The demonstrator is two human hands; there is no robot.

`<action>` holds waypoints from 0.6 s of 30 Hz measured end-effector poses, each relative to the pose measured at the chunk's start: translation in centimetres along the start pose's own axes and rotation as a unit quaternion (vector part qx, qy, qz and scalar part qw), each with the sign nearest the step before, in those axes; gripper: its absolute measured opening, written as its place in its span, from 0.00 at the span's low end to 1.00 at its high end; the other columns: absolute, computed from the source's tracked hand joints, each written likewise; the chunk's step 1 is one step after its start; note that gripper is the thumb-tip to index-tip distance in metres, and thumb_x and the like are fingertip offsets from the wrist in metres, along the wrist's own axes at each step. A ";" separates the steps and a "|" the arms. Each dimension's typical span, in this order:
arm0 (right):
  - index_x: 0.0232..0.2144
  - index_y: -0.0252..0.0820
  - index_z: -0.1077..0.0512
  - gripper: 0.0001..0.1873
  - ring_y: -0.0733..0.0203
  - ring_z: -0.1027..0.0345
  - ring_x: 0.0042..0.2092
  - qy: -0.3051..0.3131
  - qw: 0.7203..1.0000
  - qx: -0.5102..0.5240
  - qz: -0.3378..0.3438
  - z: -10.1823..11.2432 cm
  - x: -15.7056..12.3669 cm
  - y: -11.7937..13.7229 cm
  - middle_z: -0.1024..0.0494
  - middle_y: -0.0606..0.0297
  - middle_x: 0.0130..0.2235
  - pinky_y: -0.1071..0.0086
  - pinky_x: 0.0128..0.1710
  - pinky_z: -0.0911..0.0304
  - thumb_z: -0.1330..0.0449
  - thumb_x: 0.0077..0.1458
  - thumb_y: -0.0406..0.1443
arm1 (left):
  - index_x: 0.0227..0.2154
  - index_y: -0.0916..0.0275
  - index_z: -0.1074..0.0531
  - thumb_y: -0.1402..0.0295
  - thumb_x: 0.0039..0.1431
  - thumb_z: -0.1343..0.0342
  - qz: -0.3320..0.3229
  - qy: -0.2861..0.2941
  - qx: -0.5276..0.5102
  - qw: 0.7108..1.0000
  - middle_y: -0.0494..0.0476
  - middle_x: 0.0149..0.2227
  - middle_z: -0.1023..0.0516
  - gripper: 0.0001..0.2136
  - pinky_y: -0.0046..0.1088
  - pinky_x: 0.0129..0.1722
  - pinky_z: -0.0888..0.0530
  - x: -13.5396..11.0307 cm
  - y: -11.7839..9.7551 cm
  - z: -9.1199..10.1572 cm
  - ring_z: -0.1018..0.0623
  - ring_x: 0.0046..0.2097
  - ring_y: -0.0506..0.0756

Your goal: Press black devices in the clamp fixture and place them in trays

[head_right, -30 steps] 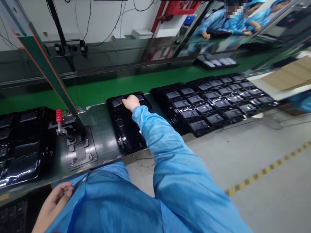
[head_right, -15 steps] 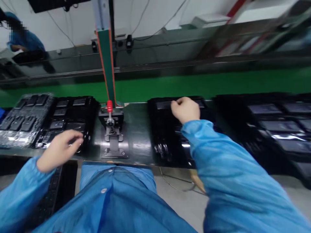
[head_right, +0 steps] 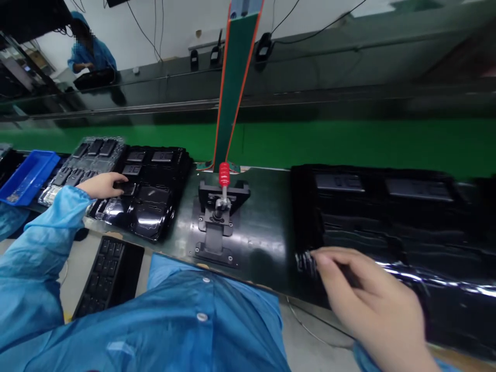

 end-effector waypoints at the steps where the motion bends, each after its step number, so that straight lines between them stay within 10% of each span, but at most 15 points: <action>1: 0.31 0.65 0.22 0.05 0.39 0.19 0.42 0.006 1.000 0.005 0.003 -0.4 -0.6 0.0 0.15 0.59 0.39 0.42 0.46 0.25 0.37 0.56 0.50 | 0.62 0.61 0.23 0.57 0.53 0.37 -0.007 0.007 -0.001 1.000 0.64 0.61 0.18 0.32 0.35 0.62 0.27 0.0 0.0 -0.2 0.19 0.58 0.64; 14: 0.34 0.52 0.23 0.06 0.52 0.19 0.36 0.112 0.972 0.133 0.156 -8.0 -6.8 4.8 0.16 0.61 0.36 0.59 0.35 0.22 0.38 0.66 0.39 | 0.36 0.57 0.24 0.47 0.47 0.35 0.011 0.077 -0.053 0.996 0.52 0.33 0.19 0.21 0.32 0.39 0.29 0.9 -0.5 1.1 0.22 0.36 0.58; 18: 0.36 0.50 0.24 0.06 0.54 0.19 0.37 0.135 0.962 0.177 0.161 -10.0 -8.6 5.9 0.17 0.62 0.36 0.60 0.37 0.23 0.40 0.68 0.36 | 0.40 0.61 0.24 0.48 0.49 0.34 0.058 0.000 -0.118 0.991 0.54 0.35 0.18 0.23 0.33 0.43 0.28 -0.8 -1.1 2.4 0.21 0.39 0.58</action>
Point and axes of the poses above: each hand's wrist, its own x-axis towards the middle knuckle, its own z-axis out of the back of the hand, y = z × x, the point moved 7 cm from there along x, towards the middle knuckle
